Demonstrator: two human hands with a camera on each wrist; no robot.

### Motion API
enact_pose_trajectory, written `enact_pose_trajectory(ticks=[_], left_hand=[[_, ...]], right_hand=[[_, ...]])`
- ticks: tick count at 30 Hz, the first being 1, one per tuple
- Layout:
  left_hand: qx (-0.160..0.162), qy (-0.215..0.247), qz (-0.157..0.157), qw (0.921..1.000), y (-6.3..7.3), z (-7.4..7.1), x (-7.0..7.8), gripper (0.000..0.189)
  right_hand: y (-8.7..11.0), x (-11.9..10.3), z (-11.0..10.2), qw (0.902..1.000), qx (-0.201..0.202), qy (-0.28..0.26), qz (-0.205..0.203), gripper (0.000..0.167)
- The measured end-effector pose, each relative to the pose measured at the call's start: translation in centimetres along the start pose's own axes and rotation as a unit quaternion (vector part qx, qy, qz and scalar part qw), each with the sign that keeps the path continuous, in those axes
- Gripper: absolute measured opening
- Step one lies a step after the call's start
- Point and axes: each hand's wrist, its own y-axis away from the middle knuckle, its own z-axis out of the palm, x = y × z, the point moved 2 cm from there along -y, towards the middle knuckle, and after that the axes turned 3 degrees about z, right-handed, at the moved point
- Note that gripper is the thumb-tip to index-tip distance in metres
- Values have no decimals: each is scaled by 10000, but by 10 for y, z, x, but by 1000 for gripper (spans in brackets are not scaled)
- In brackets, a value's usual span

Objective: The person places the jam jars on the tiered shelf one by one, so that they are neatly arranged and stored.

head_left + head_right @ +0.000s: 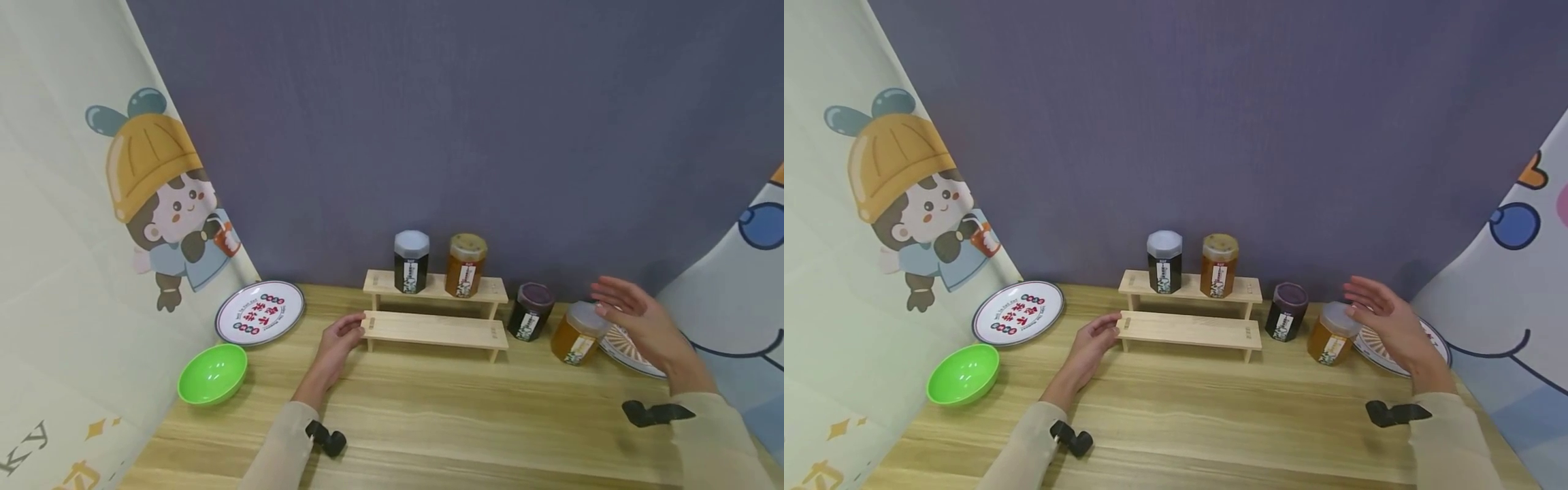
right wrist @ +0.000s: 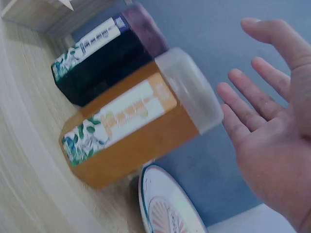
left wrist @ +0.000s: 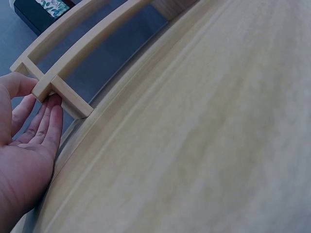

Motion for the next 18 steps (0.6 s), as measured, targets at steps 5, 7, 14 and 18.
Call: enact_pose_trajectory(ticks=[5,7,14,18], left_hand=[[22,29,-29,10000,0,0,1,40],[25,8,-19,10000,0,0,1,40],[47,21,-28,10000,0,-1,1,41],[5,4,22,10000,-1,-1,-1,41]], right_hand=[[8,10,-7,9999,-53,-71,65,62],[11,15,-9,9998,-74,87,167,61],[15,33,-11,9911,157,1016,847,68],[15,41,-8,9873,250,1169,1047,70]])
